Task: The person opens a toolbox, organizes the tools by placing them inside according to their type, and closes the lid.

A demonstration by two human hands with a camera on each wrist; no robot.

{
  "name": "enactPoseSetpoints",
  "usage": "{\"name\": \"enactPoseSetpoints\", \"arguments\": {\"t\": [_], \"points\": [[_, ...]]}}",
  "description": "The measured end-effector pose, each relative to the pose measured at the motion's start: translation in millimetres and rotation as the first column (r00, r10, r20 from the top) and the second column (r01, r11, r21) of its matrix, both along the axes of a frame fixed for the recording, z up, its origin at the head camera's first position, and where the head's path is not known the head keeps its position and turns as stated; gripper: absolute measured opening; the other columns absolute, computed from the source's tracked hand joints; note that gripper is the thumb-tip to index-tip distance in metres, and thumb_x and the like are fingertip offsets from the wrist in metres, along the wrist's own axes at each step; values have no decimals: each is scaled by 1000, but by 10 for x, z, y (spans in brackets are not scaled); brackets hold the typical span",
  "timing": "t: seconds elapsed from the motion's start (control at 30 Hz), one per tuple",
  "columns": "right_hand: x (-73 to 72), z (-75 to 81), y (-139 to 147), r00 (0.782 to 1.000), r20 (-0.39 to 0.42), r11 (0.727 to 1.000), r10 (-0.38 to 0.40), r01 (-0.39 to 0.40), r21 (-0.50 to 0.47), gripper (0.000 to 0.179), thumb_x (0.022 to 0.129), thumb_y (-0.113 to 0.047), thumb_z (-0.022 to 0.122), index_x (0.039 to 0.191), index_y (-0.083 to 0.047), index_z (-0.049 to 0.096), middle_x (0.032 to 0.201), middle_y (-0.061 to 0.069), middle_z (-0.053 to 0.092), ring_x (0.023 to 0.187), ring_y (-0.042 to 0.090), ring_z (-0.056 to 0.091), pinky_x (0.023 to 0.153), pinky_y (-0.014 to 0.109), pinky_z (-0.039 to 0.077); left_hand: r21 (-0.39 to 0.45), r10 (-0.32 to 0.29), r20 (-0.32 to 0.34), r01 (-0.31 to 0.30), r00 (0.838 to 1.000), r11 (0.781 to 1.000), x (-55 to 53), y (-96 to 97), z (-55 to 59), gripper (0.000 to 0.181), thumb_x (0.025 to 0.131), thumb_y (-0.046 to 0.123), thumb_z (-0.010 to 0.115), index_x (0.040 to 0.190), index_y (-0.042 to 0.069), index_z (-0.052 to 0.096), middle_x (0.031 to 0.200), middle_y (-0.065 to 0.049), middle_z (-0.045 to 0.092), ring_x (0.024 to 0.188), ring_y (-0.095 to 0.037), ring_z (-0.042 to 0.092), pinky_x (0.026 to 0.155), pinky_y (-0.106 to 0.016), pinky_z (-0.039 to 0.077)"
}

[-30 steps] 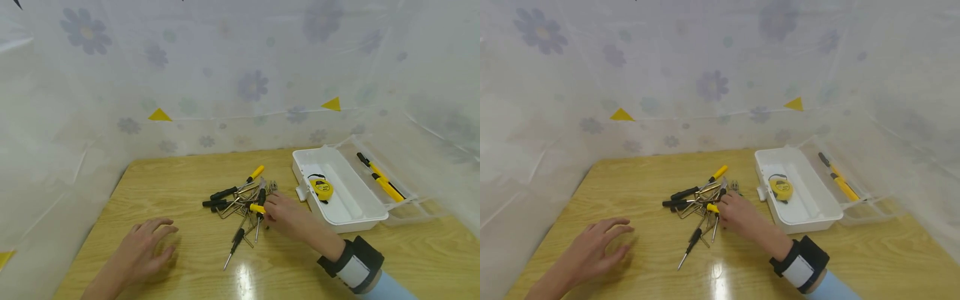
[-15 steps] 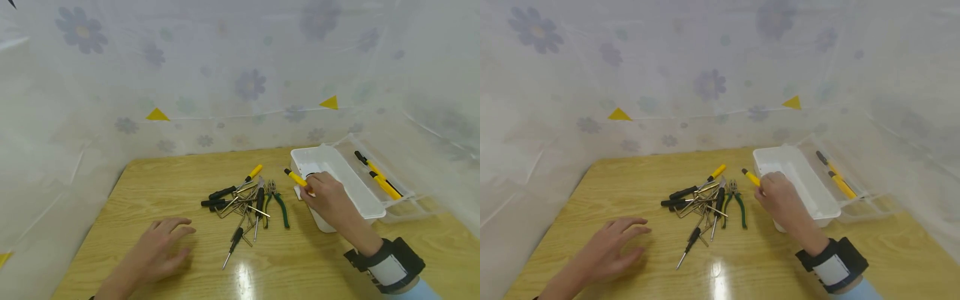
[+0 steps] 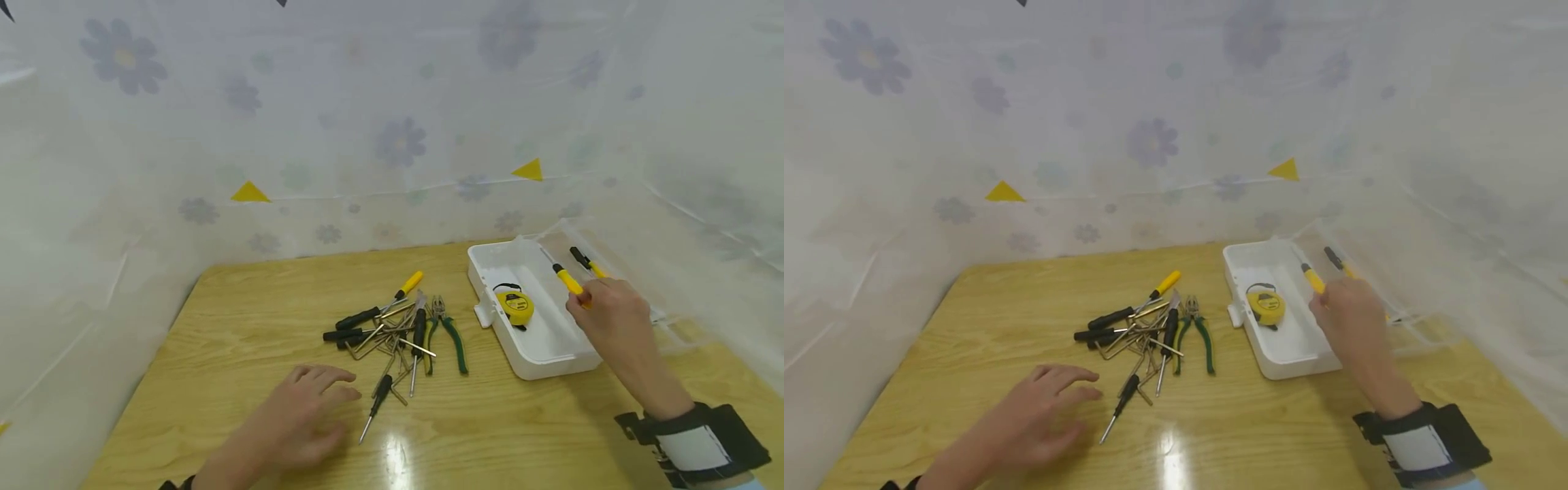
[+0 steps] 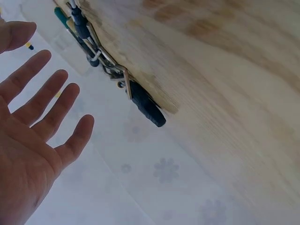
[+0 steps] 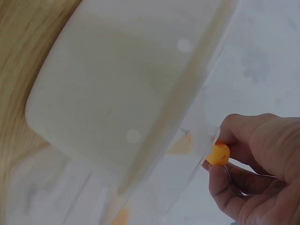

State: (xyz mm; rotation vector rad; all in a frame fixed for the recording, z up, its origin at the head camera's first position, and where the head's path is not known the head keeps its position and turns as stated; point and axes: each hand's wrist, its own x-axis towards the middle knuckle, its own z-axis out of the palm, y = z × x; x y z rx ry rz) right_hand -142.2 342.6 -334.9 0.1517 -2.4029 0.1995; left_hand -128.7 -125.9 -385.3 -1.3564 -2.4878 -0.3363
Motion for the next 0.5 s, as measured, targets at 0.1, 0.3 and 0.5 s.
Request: {"name": "enactPoseSetpoints", "arguments": {"t": [0.1, 0.3, 0.5], "points": [[34, 0, 102, 998, 48, 999, -45, 46, -5, 18, 70, 5, 82, 67, 10, 65, 60, 21, 61, 52, 29, 49, 46, 39, 43, -4, -30, -1, 30, 1000, 1000, 15, 68, -2, 36, 84, 32, 77, 119, 27, 69, 129, 4, 67, 118, -14, 63, 94, -40, 53], [82, -19, 234, 991, 114, 997, -66, 71, -33, 17, 72, 5, 81, 67, 12, 66, 60, 23, 61, 51, 30, 49, 44, 41, 43, -17, -64, -8, 63, 998, 998, 46, 160, -9, 33, 87, 33, 76, 119, 27, 69, 129, 5, 67, 122, -13, 62, 97, -41, 53], [90, -55, 293, 979, 185, 996, -81, 85, -12, 16, 75, 5, 80, 69, 12, 66, 58, 18, 59, 50, 25, 46, 44, 32, 37, -21, -85, -12, 85, 996, 996, 66, 220, -23, 27, 88, 32, 75, 114, 27, 70, 123, 8, 69, 122, -11, 61, 98, -40, 53]]}}
